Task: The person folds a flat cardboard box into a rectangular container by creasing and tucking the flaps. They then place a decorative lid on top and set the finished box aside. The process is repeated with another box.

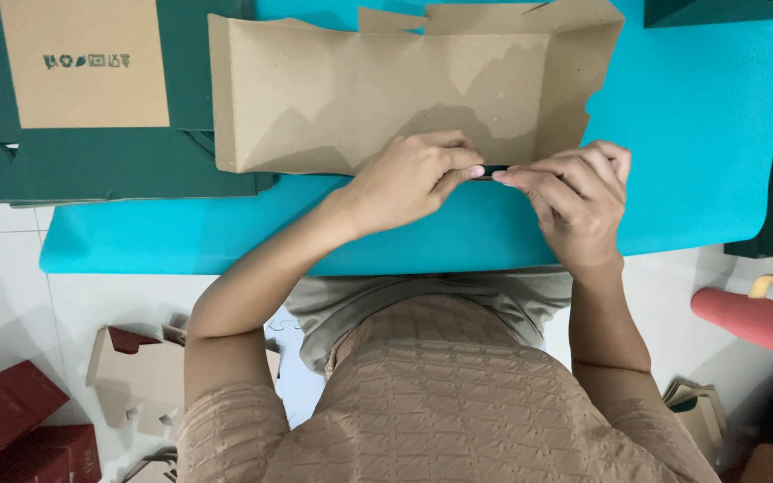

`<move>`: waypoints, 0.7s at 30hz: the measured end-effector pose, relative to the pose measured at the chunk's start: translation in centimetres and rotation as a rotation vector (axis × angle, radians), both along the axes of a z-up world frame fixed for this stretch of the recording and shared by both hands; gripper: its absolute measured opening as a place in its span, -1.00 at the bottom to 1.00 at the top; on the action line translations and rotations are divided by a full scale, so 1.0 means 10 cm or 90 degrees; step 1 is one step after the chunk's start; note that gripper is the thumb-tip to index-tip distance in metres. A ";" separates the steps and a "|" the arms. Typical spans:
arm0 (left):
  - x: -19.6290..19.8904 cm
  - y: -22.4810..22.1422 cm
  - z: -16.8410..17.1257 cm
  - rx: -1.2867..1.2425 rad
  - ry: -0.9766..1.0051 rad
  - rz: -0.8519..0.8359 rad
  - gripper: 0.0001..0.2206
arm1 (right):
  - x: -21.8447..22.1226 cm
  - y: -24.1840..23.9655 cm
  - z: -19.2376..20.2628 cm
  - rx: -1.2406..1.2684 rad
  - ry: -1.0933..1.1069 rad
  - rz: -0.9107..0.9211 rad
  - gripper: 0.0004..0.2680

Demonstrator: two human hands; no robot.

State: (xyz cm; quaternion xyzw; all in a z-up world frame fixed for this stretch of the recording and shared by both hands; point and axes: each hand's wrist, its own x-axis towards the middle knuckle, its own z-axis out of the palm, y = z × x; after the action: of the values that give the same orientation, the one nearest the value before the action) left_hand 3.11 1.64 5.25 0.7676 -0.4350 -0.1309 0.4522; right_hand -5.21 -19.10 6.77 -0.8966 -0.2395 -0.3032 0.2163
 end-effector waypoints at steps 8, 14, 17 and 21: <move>-0.29 0.54 0.48 -0.024 -0.148 0.255 -0.72 | -0.13 -0.10 -0.15 0.044 0.027 -0.050 -0.83; -0.90 0.59 0.11 0.006 -0.285 0.533 -0.73 | -0.22 -0.11 -0.26 0.049 0.081 -0.088 -0.80; -0.95 0.56 -0.15 0.029 -0.220 0.523 -0.81 | -0.24 -0.12 -0.37 0.064 0.061 -0.081 -0.83; -0.86 0.53 -0.31 -0.008 -0.260 0.496 -0.89 | -0.22 -0.08 -0.39 0.115 0.033 -0.079 -0.89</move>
State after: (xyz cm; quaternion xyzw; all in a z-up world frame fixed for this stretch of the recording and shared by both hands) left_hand -5.44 6.90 2.13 0.8817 -0.1941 0.2065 0.3773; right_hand -7.38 -19.86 2.85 -0.8940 -0.1500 -0.3133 0.2829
